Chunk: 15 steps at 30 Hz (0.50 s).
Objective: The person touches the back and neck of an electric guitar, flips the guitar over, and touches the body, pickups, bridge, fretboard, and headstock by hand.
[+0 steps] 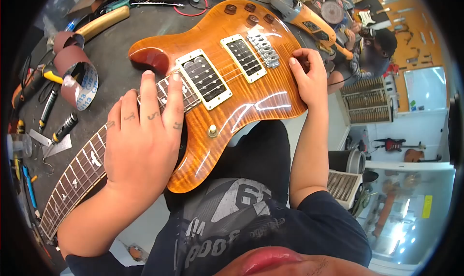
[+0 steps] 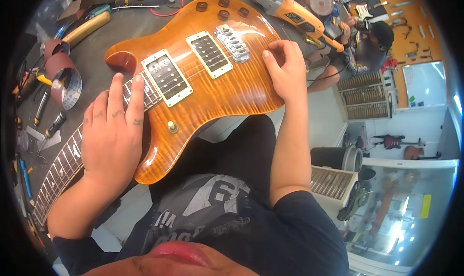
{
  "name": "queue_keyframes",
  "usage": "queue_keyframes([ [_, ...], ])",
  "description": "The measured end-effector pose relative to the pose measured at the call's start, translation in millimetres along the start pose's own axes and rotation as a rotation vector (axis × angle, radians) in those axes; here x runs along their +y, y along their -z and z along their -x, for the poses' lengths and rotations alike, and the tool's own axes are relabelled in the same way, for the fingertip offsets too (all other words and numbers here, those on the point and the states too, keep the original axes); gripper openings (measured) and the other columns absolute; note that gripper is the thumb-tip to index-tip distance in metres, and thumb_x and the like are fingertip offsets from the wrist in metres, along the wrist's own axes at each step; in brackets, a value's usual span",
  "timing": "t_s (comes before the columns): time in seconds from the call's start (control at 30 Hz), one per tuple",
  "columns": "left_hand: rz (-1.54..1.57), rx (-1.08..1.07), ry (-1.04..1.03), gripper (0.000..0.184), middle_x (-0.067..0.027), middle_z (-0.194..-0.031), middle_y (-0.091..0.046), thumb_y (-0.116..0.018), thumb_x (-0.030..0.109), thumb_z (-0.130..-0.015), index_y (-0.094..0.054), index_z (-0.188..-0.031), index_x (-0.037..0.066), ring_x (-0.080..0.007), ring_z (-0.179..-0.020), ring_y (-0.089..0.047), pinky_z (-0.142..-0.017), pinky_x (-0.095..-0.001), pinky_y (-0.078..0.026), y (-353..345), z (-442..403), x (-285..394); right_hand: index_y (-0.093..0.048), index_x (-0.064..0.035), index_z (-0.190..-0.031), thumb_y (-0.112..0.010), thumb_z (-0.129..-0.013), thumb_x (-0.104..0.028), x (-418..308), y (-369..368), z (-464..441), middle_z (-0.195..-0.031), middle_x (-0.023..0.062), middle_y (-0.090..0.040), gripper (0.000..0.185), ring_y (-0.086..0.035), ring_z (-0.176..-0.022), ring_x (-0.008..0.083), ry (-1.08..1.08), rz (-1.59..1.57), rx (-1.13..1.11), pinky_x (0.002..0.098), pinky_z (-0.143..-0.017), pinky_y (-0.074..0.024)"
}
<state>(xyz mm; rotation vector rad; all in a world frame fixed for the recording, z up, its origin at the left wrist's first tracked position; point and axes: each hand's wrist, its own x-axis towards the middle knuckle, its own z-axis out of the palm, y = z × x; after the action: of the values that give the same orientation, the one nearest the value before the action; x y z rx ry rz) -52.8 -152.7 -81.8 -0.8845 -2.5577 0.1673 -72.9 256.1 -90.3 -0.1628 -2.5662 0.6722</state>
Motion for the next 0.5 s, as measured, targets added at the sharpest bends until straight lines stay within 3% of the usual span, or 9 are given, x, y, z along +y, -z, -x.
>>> queue_keyframes([
  [0.23, 0.001, -0.046, 0.003, 0.063, -0.0267, -0.155, -0.064, -0.061, 0.013, -0.102, -0.056, -0.165, 0.006, -0.0392, -0.125, -0.068, -0.109, -0.0520, -0.055, 4.9, 1.2, 0.2, -0.076, -0.0029, -0.114, -0.083, -0.097, -0.023, -1.9, 1.4, 4.9, -0.115, 0.0130, -0.073, 0.027, -0.072, -0.111, 0.0325, 0.064, -0.036, 0.043, 0.0441, -0.100, -0.0571],
  [0.27, -0.008, -0.062, -0.005, 0.064, -0.0263, -0.156, -0.063, -0.060, 0.012, -0.103, -0.054, -0.165, 0.005, -0.0387, -0.126, -0.068, -0.109, -0.0516, -0.054, 6.1, 0.3, -0.4, -0.076, -0.0026, -0.114, -0.083, -0.098, -0.021, -0.2, 1.3, 5.1, -0.115, 0.0125, -0.074, 0.025, -0.073, -0.108, 0.0299, 0.073, -0.031, 0.049, 0.0420, -0.099, -0.0575],
  [0.37, 0.010, -0.075, 0.016, 0.067, -0.0255, -0.158, -0.061, -0.064, 0.009, -0.102, -0.050, -0.167, 0.004, -0.0419, -0.133, -0.066, -0.113, -0.0531, -0.051, 5.3, 1.7, 0.5, -0.076, -0.0028, -0.114, -0.082, -0.100, -0.019, -4.5, 3.0, 8.4, -0.110, 0.0096, -0.075, 0.022, -0.073, -0.101, 0.0219, -0.061, -0.310, 0.084, 0.0362, -0.095, -0.0578],
  [0.4, 0.005, -0.077, 0.019, 0.067, -0.0256, -0.158, -0.061, -0.065, 0.010, -0.102, -0.050, -0.167, 0.003, -0.0425, -0.133, -0.066, -0.112, -0.0534, -0.052, 5.1, 1.6, 1.0, -0.075, -0.0014, -0.112, -0.081, -0.103, -0.018, -3.4, 4.9, 10.7, -0.106, 0.0077, -0.075, 0.020, -0.071, -0.097, 0.0146, -0.089, -0.392, 0.140, 0.0319, -0.091, -0.0568],
  [0.5, 0.006, -0.072, 0.010, 0.069, -0.0263, -0.158, -0.061, -0.067, 0.009, -0.101, -0.049, -0.167, 0.003, -0.0430, -0.133, -0.066, -0.112, -0.0544, -0.052, 4.7, 2.2, 0.3, -0.075, 0.0005, -0.113, -0.079, -0.106, -0.017, -63.8, 38.3, 37.1, -0.101, 0.0070, -0.075, 0.019, -0.067, -0.093, 0.0124, -0.003, -0.889, 0.228, 0.0302, -0.084, -0.0544],
])
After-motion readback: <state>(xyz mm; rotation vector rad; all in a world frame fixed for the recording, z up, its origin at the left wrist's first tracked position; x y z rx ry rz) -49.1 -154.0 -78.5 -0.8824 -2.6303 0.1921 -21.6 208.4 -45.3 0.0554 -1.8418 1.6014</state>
